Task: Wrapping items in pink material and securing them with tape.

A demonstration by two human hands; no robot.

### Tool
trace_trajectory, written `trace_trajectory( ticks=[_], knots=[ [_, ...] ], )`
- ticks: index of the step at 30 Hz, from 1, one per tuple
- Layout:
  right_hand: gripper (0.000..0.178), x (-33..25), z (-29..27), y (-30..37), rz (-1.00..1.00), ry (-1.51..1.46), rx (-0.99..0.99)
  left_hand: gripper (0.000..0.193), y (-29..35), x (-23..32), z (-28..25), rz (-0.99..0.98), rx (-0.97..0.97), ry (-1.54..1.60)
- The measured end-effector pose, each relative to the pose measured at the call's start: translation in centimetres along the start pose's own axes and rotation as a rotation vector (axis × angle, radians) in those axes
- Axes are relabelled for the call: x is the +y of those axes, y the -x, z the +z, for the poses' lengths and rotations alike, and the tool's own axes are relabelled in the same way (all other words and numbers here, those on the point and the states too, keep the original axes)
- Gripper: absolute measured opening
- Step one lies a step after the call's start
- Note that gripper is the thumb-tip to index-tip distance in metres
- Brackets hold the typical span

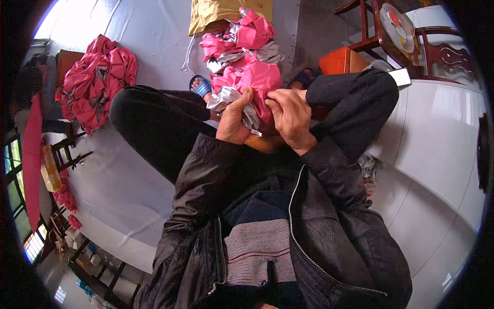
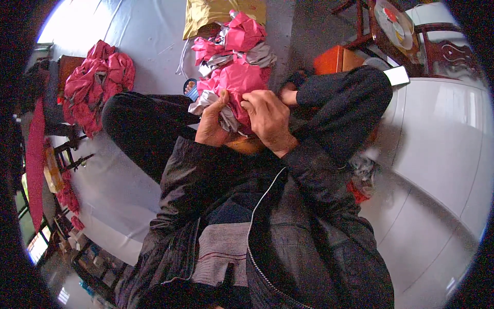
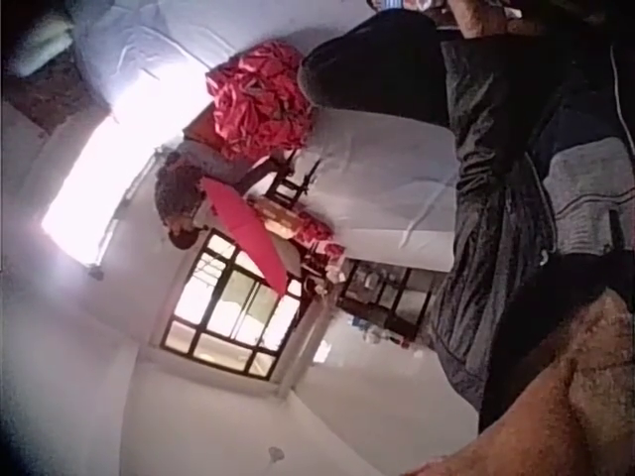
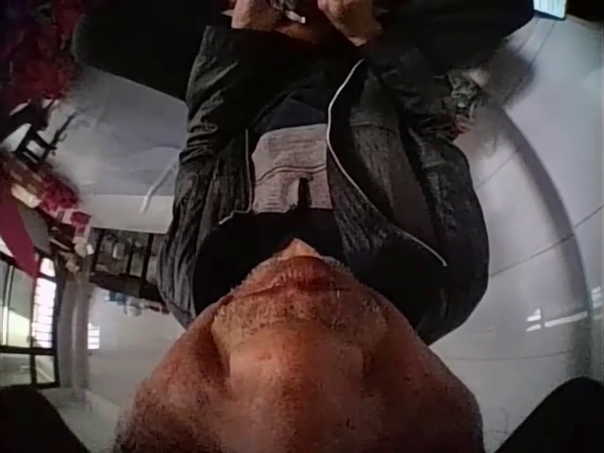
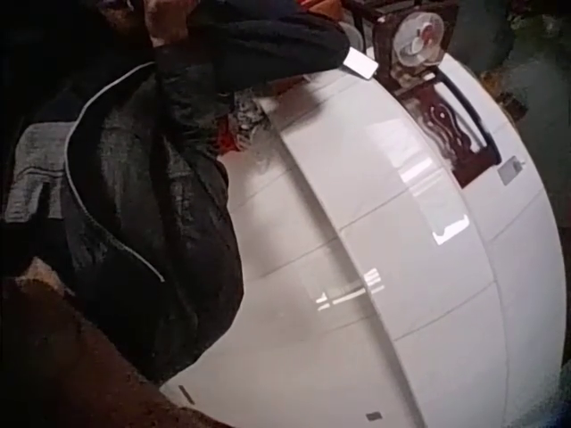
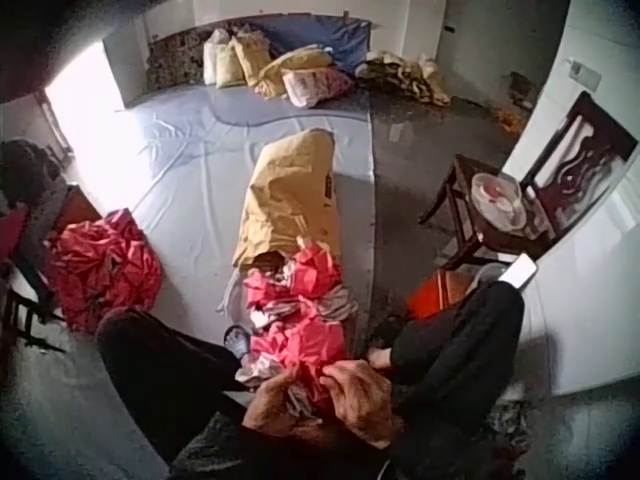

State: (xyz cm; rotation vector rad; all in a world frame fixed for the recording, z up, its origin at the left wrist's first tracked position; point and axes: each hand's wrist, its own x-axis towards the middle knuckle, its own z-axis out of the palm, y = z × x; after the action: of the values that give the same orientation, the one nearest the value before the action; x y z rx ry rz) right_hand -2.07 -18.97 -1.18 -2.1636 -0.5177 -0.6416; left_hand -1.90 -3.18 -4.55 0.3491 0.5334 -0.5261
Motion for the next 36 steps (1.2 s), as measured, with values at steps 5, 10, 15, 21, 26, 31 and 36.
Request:
trace_trajectory(
  ticks=[5,10,15,21,26,31,36],
  knots=[
    [0.017,-0.2,0.1,0.2,0.08,0.091,-0.134,0.014,0.0,0.2,-0.8,0.082,-0.058,-0.04],
    [0.016,0.1,0.8,0.9,0.148,0.087,-0.226,0.012,0.1,-0.1,0.0,0.029,-0.061,-0.033],
    [0.011,0.2,0.3,0.7,0.108,0.059,-0.309,0.01,0.7,0.0,1.2,0.051,-0.044,-0.017],
    [0.01,0.3,0.5,1.3,0.104,0.07,-0.329,0.008,-0.3,-0.1,-0.2,0.048,0.003,-0.002],
    [0.008,0.3,-0.5,1.7,0.142,0.051,-0.298,0.008,-0.4,0.1,0.4,0.053,0.044,-0.012],
    [0.009,0.3,-9.8,0.2,0.235,0.244,-0.001,0.009,-1.2,-0.5,0.4,0.068,0.06,-0.026],
    [0.014,6.0,-20.0,1.2,0.68,0.281,0.473,0.022,0.7,0.5,1.4,0.041,0.018,-0.206]
  ],
)
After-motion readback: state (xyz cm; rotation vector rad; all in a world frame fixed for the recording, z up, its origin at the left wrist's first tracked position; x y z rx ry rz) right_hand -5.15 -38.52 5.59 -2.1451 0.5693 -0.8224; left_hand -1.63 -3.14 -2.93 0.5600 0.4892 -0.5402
